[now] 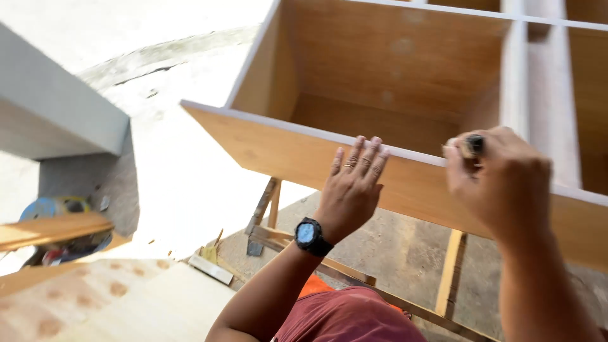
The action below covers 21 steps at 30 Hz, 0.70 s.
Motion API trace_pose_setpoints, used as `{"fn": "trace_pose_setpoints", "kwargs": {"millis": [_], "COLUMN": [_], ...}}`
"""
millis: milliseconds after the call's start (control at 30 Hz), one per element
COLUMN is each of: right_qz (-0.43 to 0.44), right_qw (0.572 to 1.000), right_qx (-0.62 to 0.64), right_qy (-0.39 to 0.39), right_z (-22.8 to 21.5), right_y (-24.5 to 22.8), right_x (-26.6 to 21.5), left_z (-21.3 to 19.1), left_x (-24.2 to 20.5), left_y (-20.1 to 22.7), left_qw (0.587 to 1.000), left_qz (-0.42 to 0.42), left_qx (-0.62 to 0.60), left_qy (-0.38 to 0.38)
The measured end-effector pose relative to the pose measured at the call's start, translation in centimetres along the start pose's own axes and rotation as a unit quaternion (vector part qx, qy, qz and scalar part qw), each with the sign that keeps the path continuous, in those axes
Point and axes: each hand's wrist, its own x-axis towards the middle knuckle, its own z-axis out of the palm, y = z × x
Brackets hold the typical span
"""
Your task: Applying white paint to the edges and a darker stain to the interior surfaces of a wooden shelf unit using a brush and a tray.
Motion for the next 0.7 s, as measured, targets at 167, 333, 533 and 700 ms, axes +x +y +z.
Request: {"fn": "trace_pose_setpoints", "kwargs": {"millis": [167,333,533,700], "right_qz": [-0.093,-0.143,-0.164,-0.159], "right_qw": [0.992,0.969,0.848,0.919], "right_qx": [0.085,0.193,0.503,0.355], "right_qy": [0.003,0.067,-0.032,0.06], "right_z": [12.1,21.1,18.2,14.5], "right_y": [-16.4,-33.0,-41.1,-31.4], "right_x": [8.7,15.7,16.5,17.0], "left_z": [-7.0,-12.5,-11.1,-10.7], "left_x": [-7.8,-15.6,-20.7,-19.9], "left_y": [-10.3,-14.0,-15.3,-16.3], "left_qw": [0.979,0.931,0.912,0.92], "left_qz": [-0.192,-0.365,-0.409,-0.388], "left_qx": [0.052,0.019,0.002,-0.045], "left_qy": [0.05,0.024,0.033,0.013]}}
